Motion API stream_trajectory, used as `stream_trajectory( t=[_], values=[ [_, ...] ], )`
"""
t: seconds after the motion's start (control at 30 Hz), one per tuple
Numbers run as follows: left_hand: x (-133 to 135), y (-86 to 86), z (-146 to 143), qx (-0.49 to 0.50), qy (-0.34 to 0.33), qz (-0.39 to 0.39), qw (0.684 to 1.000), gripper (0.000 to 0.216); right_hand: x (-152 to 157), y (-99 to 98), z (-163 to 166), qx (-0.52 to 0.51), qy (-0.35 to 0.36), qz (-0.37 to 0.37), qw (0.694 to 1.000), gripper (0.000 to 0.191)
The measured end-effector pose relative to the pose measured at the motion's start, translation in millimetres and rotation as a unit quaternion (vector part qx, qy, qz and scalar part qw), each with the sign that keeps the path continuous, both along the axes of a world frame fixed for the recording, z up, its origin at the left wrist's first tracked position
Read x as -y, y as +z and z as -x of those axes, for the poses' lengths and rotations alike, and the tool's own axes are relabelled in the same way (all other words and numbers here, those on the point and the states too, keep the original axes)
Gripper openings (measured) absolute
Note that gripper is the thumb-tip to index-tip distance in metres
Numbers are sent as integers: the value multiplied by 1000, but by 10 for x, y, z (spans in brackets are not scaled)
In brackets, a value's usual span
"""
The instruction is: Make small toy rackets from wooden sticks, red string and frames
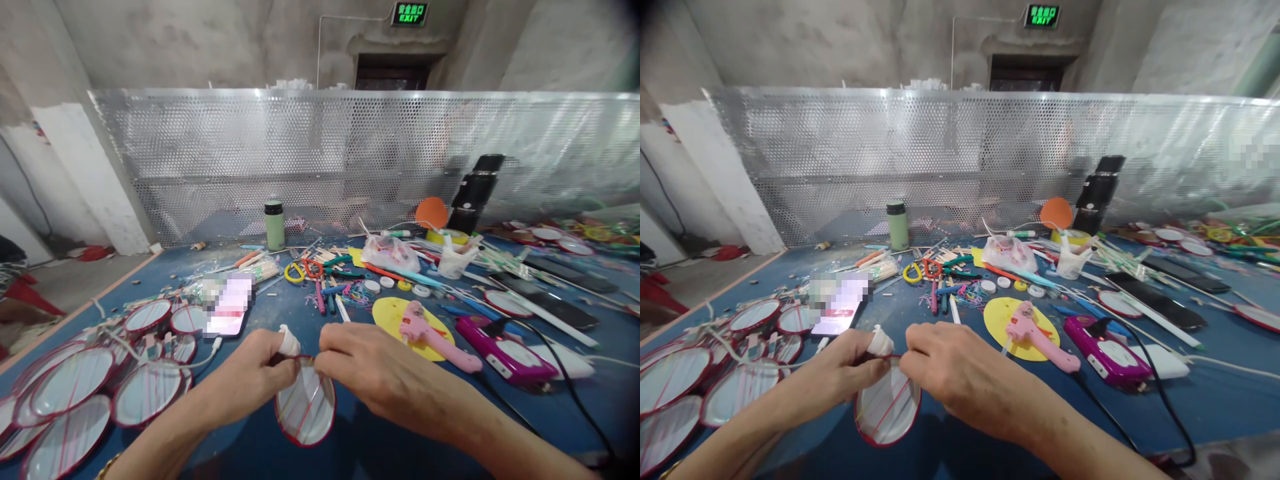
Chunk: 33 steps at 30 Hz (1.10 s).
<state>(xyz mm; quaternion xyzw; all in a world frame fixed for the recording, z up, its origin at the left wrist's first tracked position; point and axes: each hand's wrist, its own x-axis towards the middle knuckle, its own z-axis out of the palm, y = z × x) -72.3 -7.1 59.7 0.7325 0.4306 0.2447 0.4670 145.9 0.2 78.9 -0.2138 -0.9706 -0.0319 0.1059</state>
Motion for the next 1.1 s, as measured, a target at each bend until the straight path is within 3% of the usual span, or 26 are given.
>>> stream_trajectory(
  t=[0.2, 0.33, 0.47, 0.53, 0.63, 0.87, 0.97, 1.1],
  values=[
    [6, -54, -3, -9, 18, -37, 999, 21, 18, 5, -31, -34, -9, -13, 999, 24],
    [-21, -94, -2, -24, 60, -47, 997, 22, 119, 24, -60, -131, -30, -44, 990, 26],
    [-69, -86, -13, 1, 98, -41, 994, 28, 257, -132, -15, -180, -42, -76, 980, 23],
    [-93, -101, -15, 12, 129, -50, 990, 31, 283, -255, 41, -179, -10, -116, 977, 27],
    [-130, -184, 0, 10, 183, -106, 977, 32, 262, -386, 118, -194, 2, -167, 967, 30],
    [-187, -393, -7, -95, 243, -232, 937, 28, 217, -391, 56, -164, -20, -139, 976, 26],
    [-183, -373, -35, -77, 233, -195, 950, 30, 197, -345, -7, -145, -63, -82, 984, 16],
    [-157, -283, -51, -23, 216, -89, 972, 30, 129, -333, 25, -158, -93, -33, 982, 15]
  ],
)
